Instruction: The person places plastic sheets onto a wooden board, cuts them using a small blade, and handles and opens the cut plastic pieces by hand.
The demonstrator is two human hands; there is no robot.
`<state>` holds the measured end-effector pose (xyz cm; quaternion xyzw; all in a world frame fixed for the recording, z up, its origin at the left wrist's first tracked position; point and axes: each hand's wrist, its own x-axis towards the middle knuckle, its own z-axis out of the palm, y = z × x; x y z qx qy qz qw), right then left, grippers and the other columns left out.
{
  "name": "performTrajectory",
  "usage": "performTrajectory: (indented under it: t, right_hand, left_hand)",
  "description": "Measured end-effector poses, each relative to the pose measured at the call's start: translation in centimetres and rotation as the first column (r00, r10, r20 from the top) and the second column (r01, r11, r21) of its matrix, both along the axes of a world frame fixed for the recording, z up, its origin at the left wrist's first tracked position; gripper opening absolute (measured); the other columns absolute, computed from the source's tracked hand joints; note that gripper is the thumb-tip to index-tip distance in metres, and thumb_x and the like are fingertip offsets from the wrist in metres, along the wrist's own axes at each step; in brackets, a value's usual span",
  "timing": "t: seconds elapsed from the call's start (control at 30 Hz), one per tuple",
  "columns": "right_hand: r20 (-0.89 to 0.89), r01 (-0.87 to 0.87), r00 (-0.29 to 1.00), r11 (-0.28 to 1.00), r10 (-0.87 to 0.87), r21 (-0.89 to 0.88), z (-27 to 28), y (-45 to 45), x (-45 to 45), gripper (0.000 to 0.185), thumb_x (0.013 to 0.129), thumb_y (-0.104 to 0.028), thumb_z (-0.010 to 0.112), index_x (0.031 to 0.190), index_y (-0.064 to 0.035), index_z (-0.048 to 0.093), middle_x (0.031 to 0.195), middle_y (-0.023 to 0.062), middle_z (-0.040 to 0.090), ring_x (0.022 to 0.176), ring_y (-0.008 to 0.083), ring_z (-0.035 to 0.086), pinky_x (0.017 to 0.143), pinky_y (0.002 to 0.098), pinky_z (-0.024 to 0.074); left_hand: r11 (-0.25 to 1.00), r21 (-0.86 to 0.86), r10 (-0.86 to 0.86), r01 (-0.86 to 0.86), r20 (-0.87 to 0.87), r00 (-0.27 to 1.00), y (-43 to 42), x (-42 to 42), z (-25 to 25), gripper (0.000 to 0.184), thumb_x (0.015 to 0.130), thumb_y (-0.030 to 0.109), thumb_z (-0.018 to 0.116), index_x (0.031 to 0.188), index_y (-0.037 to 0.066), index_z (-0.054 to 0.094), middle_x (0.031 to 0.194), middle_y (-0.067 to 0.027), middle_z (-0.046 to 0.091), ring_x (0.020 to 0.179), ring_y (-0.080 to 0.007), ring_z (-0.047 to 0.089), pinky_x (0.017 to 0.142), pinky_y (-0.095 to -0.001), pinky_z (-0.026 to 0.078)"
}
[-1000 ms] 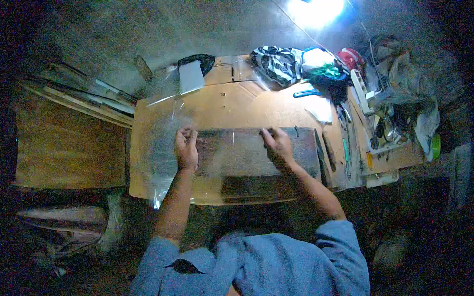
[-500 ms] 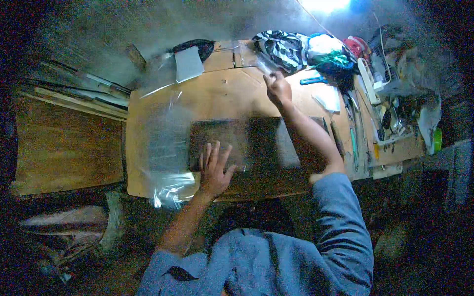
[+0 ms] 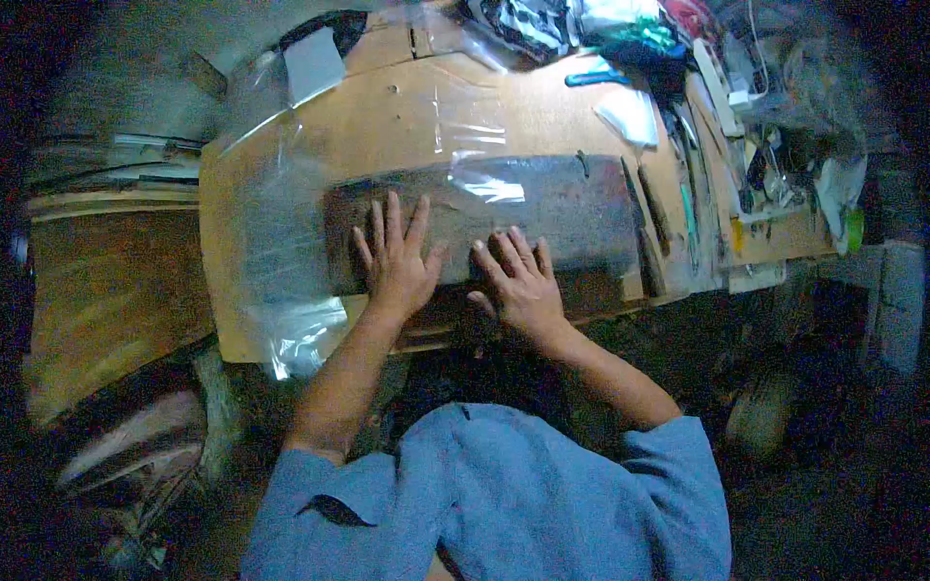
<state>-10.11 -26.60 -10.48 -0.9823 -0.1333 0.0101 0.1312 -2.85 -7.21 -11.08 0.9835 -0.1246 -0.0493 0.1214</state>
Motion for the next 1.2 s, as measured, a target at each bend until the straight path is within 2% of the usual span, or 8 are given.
performTrajectory:
  t: [0.1, 0.23, 0.5, 0.73, 0.9, 0.93, 1.1, 1.2]
  right_hand:
    - [-0.032, 0.041, 0.999, 0.997, -0.043, -0.061, -0.8, -0.7, -0.3, 0.068, 0.089, -0.056, 0.048, 0.145, -0.0202, 0.035, 0.149, 0.0137, 0.033, 0.141, 0.0316, 0.024, 0.113, 0.0563, 0.0095]
    - [-0.091, 0.030, 0.995, 0.998, -0.036, -0.063, -0.4, -1.3, -0.3, 0.068, 0.090, -0.051, 0.049, 0.147, -0.0178, 0.032, 0.153, 0.0145, 0.025, 0.142, 0.0324, 0.020, 0.114, 0.0540, 0.0081]
    - [0.002, 0.064, 0.998, 0.997, -0.063, -0.049, -1.2, -1.4, -1.4, 0.069, 0.087, -0.053, 0.053, 0.146, -0.0209, 0.034, 0.151, 0.0143, 0.029, 0.141, 0.0340, 0.022, 0.113, 0.0552, 0.0121]
    - [0.093, 0.031, 0.995, 0.996, -0.039, 0.089, -0.5, 0.5, 4.7, 0.070, 0.088, -0.059, 0.049, 0.145, -0.0214, 0.034, 0.149, 0.0147, 0.033, 0.140, 0.0326, 0.025, 0.112, 0.0542, 0.0150]
    - [0.113, 0.098, 0.990, 0.986, -0.083, -0.133, -3.6, -0.1, 8.5, 0.071, 0.090, -0.064, 0.037, 0.148, -0.0247, 0.028, 0.151, 0.0146, 0.030, 0.141, 0.0320, 0.023, 0.111, 0.0584, 0.0141]
    - [0.013, 0.118, 0.993, 0.983, -0.118, -0.143, -3.4, -0.6, 8.5, 0.068, 0.092, -0.061, 0.037, 0.149, -0.0258, 0.024, 0.154, 0.0129, 0.024, 0.143, 0.0313, 0.017, 0.113, 0.0577, 0.0090]
    - [-0.002, 0.190, 0.981, 0.959, -0.195, -0.209, -3.0, -1.4, 8.3, 0.064, 0.094, -0.056, 0.036, 0.149, -0.0248, 0.023, 0.154, 0.0126, 0.023, 0.144, 0.0312, 0.016, 0.113, 0.0573, 0.0086]
    - [0.285, 0.218, 0.944, 0.963, -0.168, -0.156, -4.1, -1.5, 6.4, 0.063, 0.090, -0.058, 0.043, 0.142, -0.0238, 0.041, 0.147, 0.0126, 0.037, 0.137, 0.0314, 0.032, 0.110, 0.0597, 0.0149]
  left_hand:
    - [0.999, 0.018, -0.043, 0.043, 0.002, 0.999, 0.7, 0.1, -0.2, 0.070, 0.088, 0.048, 0.054, 0.149, 0.028, 0.025, 0.155, -0.0166, 0.016, 0.142, -0.0395, 0.012, 0.109, -0.0642, 0.006]
    - [0.994, 0.089, -0.055, 0.058, -0.028, 0.998, 1.9, -0.6, 0.2, 0.068, 0.090, 0.053, 0.050, 0.149, 0.029, 0.025, 0.156, -0.0155, 0.014, 0.143, -0.0390, 0.012, 0.109, -0.0642, 0.006]
    - [0.993, 0.089, -0.079, 0.080, -0.017, 0.997, 2.3, -1.6, 0.4, 0.068, 0.090, 0.051, 0.050, 0.149, 0.029, 0.023, 0.156, -0.0139, 0.012, 0.143, -0.0390, 0.012, 0.109, -0.0645, 0.006]
    - [0.977, -0.025, -0.209, 0.214, 0.140, 0.968, -0.4, 2.1, -0.5, 0.070, 0.089, 0.044, 0.055, 0.149, 0.029, 0.023, 0.156, -0.0138, 0.013, 0.143, -0.0385, 0.012, 0.110, -0.0628, 0.008]
    - [0.983, 0.036, -0.185, 0.182, 0.073, 0.980, -0.1, 3.7, -1.9, 0.070, 0.087, 0.052, 0.053, 0.148, 0.031, 0.027, 0.156, -0.0117, 0.017, 0.143, -0.0357, 0.014, 0.111, -0.0623, 0.007]
    - [0.984, 0.063, -0.170, 0.165, 0.085, 0.982, 0.3, 3.7, -1.7, 0.069, 0.088, 0.054, 0.050, 0.149, 0.031, 0.025, 0.156, -0.0121, 0.017, 0.143, -0.0363, 0.014, 0.111, -0.0627, 0.007]
    - [0.991, 0.095, -0.110, 0.099, 0.112, 0.988, 1.3, 4.1, -2.0, 0.069, 0.089, 0.060, 0.046, 0.148, 0.032, 0.025, 0.156, -0.0118, 0.018, 0.143, -0.0356, 0.014, 0.110, -0.0638, 0.007]
    - [0.991, 0.106, -0.087, 0.077, 0.089, 0.992, 1.0, 4.3, -1.8, 0.069, 0.089, 0.061, 0.046, 0.148, 0.033, 0.026, 0.156, -0.0115, 0.018, 0.143, -0.0355, 0.013, 0.110, -0.0638, 0.006]
